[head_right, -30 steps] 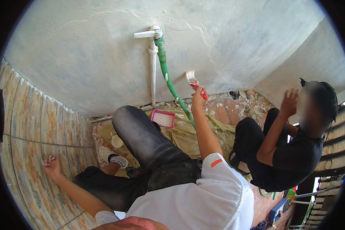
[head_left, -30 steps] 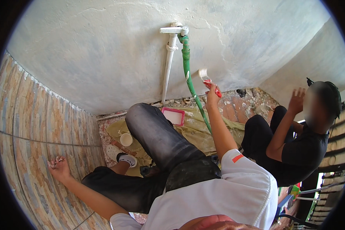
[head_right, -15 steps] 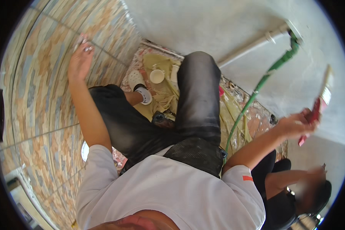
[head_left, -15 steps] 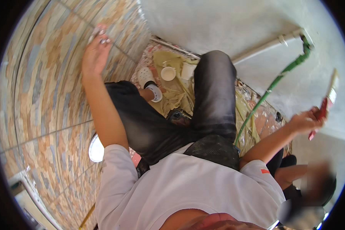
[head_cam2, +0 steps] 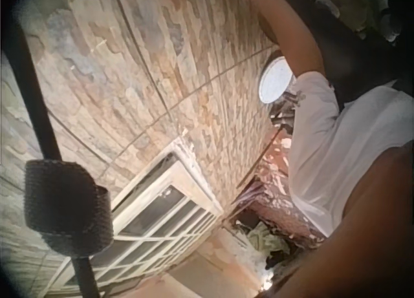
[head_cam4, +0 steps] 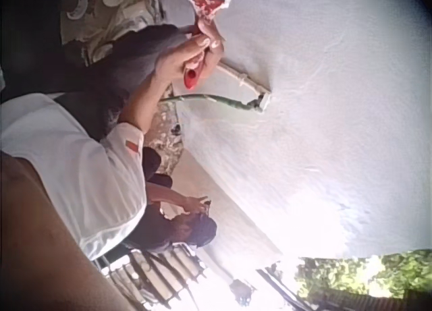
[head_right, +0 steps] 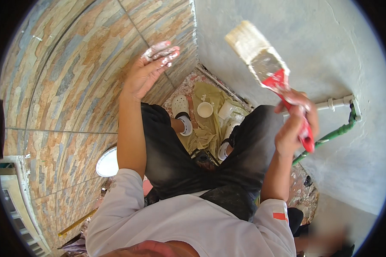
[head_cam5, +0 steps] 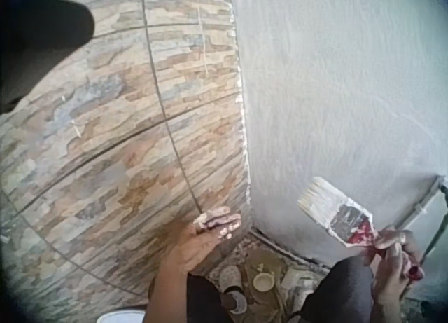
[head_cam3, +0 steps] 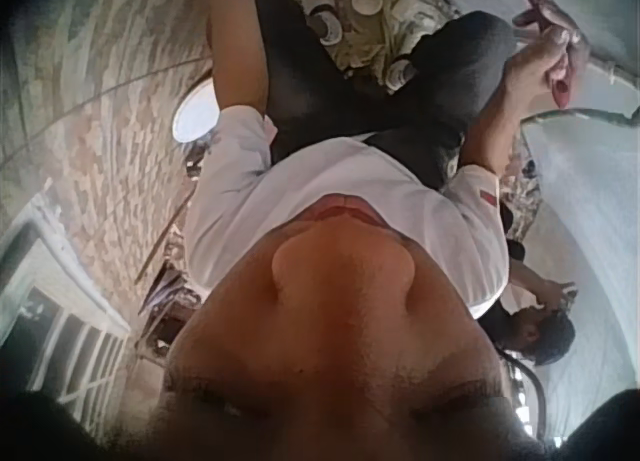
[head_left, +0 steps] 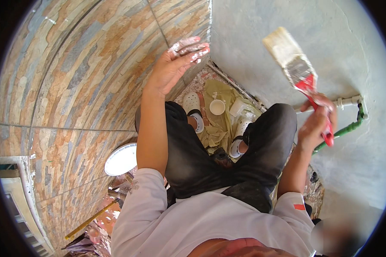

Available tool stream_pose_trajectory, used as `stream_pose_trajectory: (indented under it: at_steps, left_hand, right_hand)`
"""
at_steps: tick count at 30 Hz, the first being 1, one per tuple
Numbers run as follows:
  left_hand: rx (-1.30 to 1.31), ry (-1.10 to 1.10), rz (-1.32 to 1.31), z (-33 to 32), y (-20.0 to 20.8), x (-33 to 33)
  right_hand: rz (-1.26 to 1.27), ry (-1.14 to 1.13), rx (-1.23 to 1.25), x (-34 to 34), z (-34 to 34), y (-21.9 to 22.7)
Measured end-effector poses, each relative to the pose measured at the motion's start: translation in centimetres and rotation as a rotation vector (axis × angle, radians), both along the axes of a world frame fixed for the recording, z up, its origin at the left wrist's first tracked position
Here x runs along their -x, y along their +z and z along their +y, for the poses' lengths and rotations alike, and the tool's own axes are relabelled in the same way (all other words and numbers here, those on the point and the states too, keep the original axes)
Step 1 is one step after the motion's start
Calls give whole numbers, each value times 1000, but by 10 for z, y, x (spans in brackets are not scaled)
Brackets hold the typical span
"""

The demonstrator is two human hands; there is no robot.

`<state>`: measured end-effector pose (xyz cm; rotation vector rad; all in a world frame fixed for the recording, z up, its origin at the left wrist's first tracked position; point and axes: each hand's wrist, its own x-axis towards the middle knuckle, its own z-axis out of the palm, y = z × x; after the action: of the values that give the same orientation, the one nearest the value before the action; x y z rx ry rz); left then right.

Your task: The recorder is painting an interior wall and pipes with a paintbrush and white paint.

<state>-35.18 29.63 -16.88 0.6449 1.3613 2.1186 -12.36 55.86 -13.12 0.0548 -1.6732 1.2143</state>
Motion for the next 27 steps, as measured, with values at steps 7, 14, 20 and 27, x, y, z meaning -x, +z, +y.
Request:
stream_pose_trajectory:
  at_steps: [7, 14, 20, 27]
  left_hand:
    - [81, 38, -64, 5, -8, 1]
    - [144, 57, -75, 12, -19, 8]
    - [172, 124, -37, 10, -39, 27]
    - [108, 403, -291, 29, -4, 12]
  right_hand:
    - [-455, 178, 234, 75, 12, -62]
    - [-1023, 421, 83, 158, 19, -186]
    - [-1409, 211, -467, 169, -23, -272]
    - [-1530, 173, -390, 152, -34, -334]
